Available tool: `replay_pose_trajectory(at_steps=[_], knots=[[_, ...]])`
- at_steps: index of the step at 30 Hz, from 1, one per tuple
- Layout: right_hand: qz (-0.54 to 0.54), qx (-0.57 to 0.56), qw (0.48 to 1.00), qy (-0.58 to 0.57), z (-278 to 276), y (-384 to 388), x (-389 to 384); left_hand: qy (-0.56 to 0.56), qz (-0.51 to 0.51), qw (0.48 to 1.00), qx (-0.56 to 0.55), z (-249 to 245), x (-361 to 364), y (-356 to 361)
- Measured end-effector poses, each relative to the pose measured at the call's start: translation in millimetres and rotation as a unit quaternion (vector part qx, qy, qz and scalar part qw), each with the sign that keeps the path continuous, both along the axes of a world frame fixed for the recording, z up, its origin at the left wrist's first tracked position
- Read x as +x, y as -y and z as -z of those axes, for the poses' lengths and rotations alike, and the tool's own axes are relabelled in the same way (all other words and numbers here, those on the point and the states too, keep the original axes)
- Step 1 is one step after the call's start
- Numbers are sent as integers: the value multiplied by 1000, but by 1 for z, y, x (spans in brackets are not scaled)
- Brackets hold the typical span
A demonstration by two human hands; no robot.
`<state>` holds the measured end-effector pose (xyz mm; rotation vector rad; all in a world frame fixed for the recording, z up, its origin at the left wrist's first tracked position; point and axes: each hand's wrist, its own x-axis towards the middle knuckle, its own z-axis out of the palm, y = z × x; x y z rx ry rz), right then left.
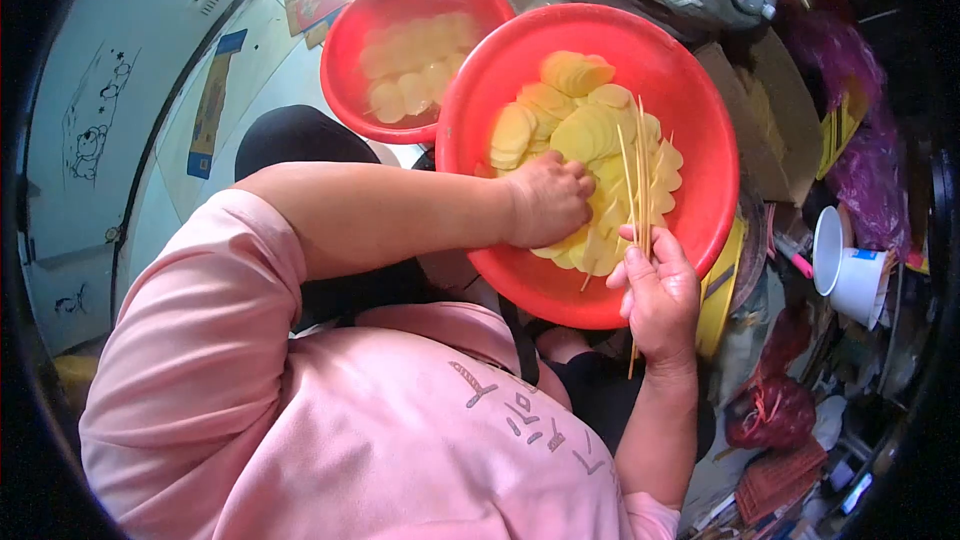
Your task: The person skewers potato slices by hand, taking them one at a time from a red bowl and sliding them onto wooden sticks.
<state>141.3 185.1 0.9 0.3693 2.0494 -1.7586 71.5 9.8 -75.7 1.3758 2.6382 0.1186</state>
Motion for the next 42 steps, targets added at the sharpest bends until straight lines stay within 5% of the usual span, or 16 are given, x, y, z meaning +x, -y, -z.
replay_pose_trajectory(at_steps=[6,8,10,12,13,15,19,23,26,28,29,30,32,33,35,42], knots=[[-8,2,1000,-6,1,-2,0,50,-22,998,-8,-6,-9,-3],[20,15,1000,-15,1,-2,2,296,-185,935,58,-16,-24,-1],[23,7,1000,-17,5,-5,4,361,-250,878,191,-20,-43,9],[23,-1,1000,-18,4,-7,3,447,-307,820,182,-28,-56,13],[23,-14,1000,-8,2,-7,2,447,-306,820,183,-26,-58,14],[22,-27,999,2,1,-5,0,287,-237,920,123,-21,-59,16],[19,-27,999,6,1,-3,2,110,-174,978,15,-17,-44,12],[15,-28,999,12,4,-3,2,53,-183,981,22,-16,-45,15],[16,-31,999,15,6,-2,3,145,-223,964,0,-40,-56,15],[16,-40,999,15,4,0,3,281,-317,888,177,-42,-67,16],[14,-49,999,15,2,0,3,421,-372,786,259,-41,-69,16],[14,-49,999,14,1,0,2,420,-371,786,260,-40,-70,15],[24,-92,995,22,0,0,2,553,-405,585,434,-41,-68,11],[24,-92,995,21,0,0,2,552,-405,585,434,-43,-67,9],[50,-114,992,26,0,0,1,572,-435,464,518,-48,-65,7],[56,-129,990,31,-1,-2,1,559,-425,448,554,-48,-67,9]])
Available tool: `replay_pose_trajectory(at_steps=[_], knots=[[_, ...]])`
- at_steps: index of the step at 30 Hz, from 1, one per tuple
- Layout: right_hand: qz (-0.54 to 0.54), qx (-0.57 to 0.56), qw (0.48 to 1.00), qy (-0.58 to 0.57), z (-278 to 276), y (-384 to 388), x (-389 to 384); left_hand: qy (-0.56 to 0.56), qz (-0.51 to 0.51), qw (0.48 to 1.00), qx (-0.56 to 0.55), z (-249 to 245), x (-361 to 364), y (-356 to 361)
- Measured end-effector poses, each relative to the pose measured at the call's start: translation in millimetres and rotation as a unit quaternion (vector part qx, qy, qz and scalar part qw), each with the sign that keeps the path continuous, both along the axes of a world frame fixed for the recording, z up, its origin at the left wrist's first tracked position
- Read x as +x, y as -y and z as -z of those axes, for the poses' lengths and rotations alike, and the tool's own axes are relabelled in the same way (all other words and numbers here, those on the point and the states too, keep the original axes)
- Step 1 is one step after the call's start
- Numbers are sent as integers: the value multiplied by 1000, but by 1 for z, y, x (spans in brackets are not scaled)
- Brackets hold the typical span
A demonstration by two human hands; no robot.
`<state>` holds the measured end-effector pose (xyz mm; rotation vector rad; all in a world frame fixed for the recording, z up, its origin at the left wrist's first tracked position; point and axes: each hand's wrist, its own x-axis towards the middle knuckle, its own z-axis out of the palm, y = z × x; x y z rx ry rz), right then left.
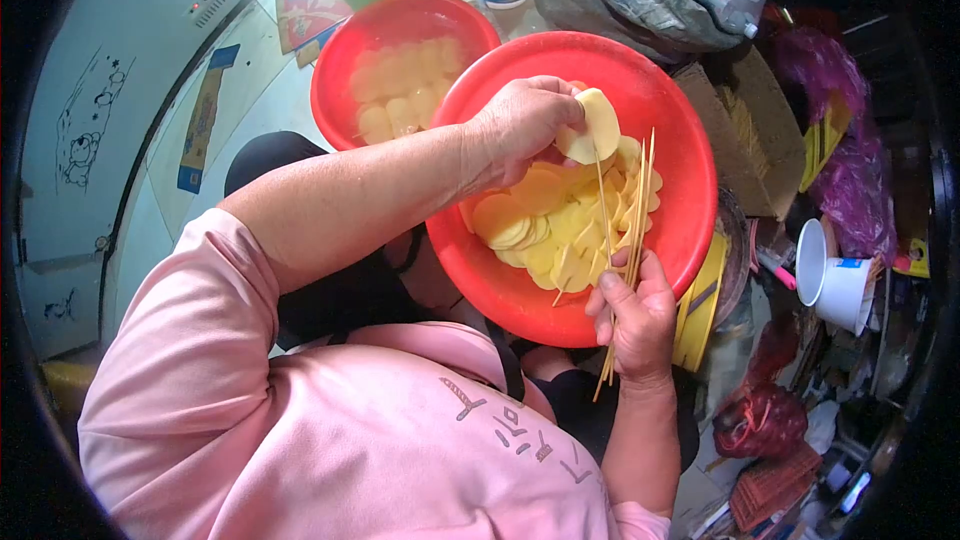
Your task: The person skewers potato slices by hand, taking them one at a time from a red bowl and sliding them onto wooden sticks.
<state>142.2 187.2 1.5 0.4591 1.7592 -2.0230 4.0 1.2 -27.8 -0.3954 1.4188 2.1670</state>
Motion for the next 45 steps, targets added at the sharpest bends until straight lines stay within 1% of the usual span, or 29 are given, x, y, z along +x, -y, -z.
replay_pose_trajectory(at_steps=[5,9,11,12,14,15,17,18,20,21,23,24,26,29,33,36,38,41,45], knots=[[-2,3,1000,-3,0,-1,0,-22,-23,999,-39,-10,2,0],[7,-4,1000,1,0,-2,1,-50,-12,998,-45,-13,4,0],[15,-17,1000,3,-1,-4,1,-146,37,984,-91,-13,6,2],[15,-17,1000,3,0,-4,2,-146,38,984,-91,-12,7,2],[18,-7,1000,-4,0,-5,2,-259,62,955,-132,-7,10,0],[18,-7,1000,-4,0,-5,3,-258,63,955,-132,-2,12,-1],[19,8,1000,-10,1,-6,4,-358,80,925,-99,1,18,-4],[20,8,1000,-10,1,-6,4,-358,81,925,-99,-2,20,-4],[23,18,999,-27,0,-4,4,-242,74,962,-98,-12,22,-4],[23,18,999,-26,-1,-4,3,-242,74,962,-98,-15,20,-5],[17,35,999,-32,-5,-2,2,-84,49,994,-42,-19,15,-8],[17,35,999,-32,-6,-2,2,-83,49,994,-42,-21,15,-7],[5,26,999,-45,-7,-2,4,31,46,998,33,-24,14,-5],[20,10,999,-48,-4,-2,6,26,51,996,64,-24,14,-3],[13,18,999,-46,-6,-1,6,22,39,997,58,-15,9,-2],[13,17,999,-47,-5,-1,5,9,56,996,68,-16,9,-1],[23,6,998,-54,-3,-1,6,3,93,995,28,-21,12,-2],[31,13,998,-57,-1,0,6,7,122,992,21,-18,18,-5],[41,12,998,-55,2,1,4,10,141,989,32,-15,24,-11]])
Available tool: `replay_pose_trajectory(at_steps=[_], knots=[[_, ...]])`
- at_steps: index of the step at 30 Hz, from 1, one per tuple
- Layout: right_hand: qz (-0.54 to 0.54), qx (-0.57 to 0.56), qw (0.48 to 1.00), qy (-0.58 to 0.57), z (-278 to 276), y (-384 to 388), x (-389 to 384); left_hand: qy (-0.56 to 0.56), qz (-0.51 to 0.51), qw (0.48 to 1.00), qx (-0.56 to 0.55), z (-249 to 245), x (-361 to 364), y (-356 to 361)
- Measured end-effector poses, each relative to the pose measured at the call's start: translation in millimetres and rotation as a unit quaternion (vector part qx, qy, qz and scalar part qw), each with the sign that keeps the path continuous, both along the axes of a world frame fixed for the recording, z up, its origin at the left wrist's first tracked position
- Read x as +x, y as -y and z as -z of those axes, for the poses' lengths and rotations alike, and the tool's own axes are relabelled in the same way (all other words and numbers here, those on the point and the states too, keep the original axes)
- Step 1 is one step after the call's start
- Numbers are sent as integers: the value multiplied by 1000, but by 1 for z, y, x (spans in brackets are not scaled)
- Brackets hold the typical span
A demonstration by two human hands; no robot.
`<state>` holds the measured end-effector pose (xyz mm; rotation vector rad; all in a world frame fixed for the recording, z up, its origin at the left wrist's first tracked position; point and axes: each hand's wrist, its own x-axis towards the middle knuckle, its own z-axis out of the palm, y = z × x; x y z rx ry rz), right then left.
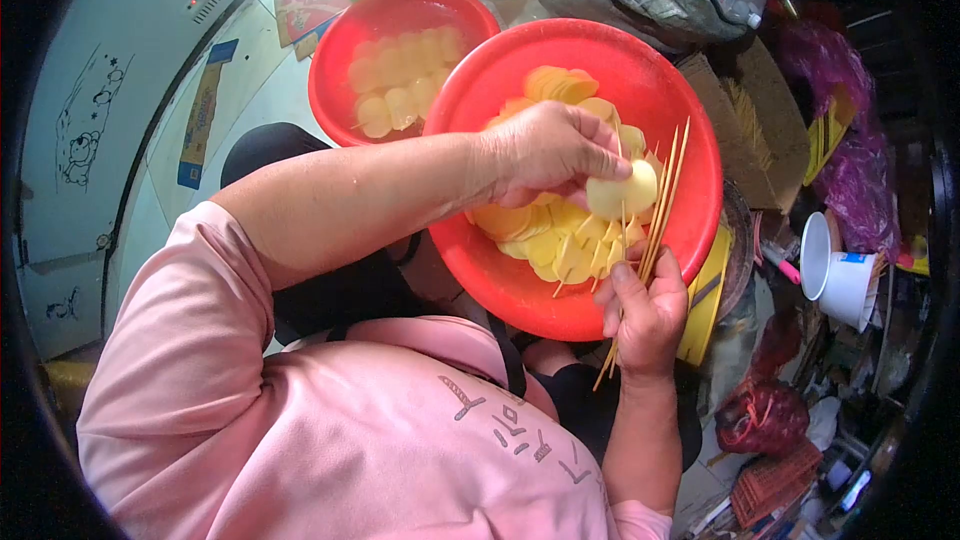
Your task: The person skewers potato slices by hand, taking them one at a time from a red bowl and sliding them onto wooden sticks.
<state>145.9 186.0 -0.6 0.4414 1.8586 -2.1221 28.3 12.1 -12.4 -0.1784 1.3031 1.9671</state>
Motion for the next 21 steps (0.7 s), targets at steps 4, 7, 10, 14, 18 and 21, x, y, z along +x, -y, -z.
replay_pose_trajectory(at_steps=[4,7,10,14,18,21], knots=[[10,5,1000,-7,1,0,-3,-27,0,1000,-2,1,-1,-1],[19,1,1000,8,-1,-3,-3,-47,-101,994,4,-3,-21,6],[11,-7,1000,15,-1,-7,-2,-56,-112,992,22,-9,-36,20],[24,-16,1000,7,4,-4,3,-20,-87,996,31,0,-26,14],[68,-3,997,-38,0,9,-3,-19,43,999,-21,0,10,-4],[74,-8,996,-52,7,7,-5,-45,102,993,-46,-3,26,-10]])
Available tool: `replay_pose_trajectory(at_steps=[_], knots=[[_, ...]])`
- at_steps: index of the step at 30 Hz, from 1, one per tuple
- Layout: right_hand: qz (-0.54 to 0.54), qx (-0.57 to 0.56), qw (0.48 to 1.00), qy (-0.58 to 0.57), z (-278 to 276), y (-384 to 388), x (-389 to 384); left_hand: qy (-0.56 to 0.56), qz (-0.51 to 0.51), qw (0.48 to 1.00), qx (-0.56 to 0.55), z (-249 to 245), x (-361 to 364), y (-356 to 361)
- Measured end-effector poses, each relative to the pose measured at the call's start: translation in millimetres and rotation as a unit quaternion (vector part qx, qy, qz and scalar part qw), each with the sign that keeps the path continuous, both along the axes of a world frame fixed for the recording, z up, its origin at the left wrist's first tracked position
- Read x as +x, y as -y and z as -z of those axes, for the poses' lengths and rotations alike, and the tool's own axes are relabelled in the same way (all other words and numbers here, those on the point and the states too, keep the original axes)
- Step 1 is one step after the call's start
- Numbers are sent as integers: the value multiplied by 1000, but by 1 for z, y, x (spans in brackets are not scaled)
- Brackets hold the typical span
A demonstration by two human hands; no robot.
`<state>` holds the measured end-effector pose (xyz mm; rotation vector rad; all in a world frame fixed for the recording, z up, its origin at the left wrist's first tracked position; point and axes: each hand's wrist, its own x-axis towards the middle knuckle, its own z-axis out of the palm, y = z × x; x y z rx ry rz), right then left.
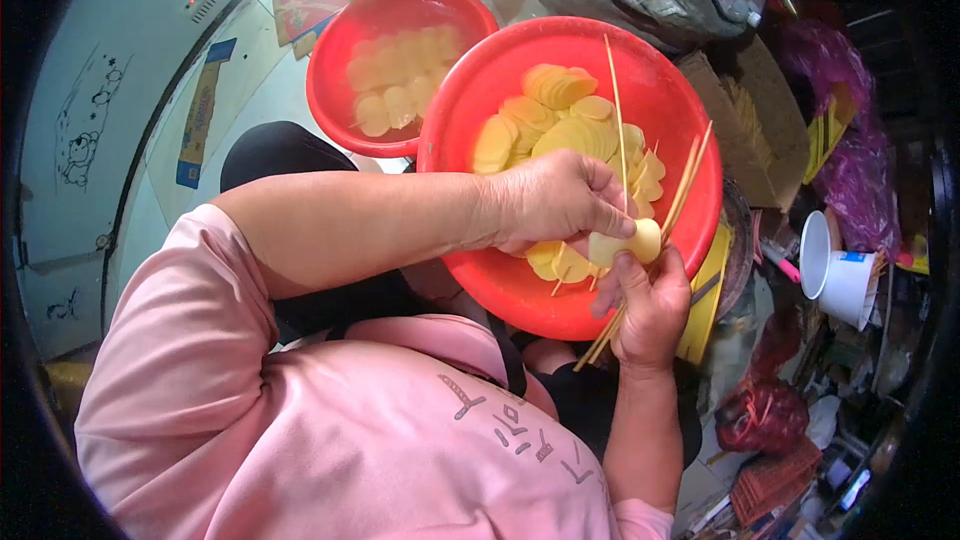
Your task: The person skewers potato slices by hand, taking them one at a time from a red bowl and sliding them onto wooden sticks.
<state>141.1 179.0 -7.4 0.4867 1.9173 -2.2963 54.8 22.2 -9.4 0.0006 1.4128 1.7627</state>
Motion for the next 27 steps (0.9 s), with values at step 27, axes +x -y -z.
replay_pose_trajectory(at_steps=[27], knots=[[-41,31,994,95,-7,-12,10,-307,1,894,-325,39,-83,42]])
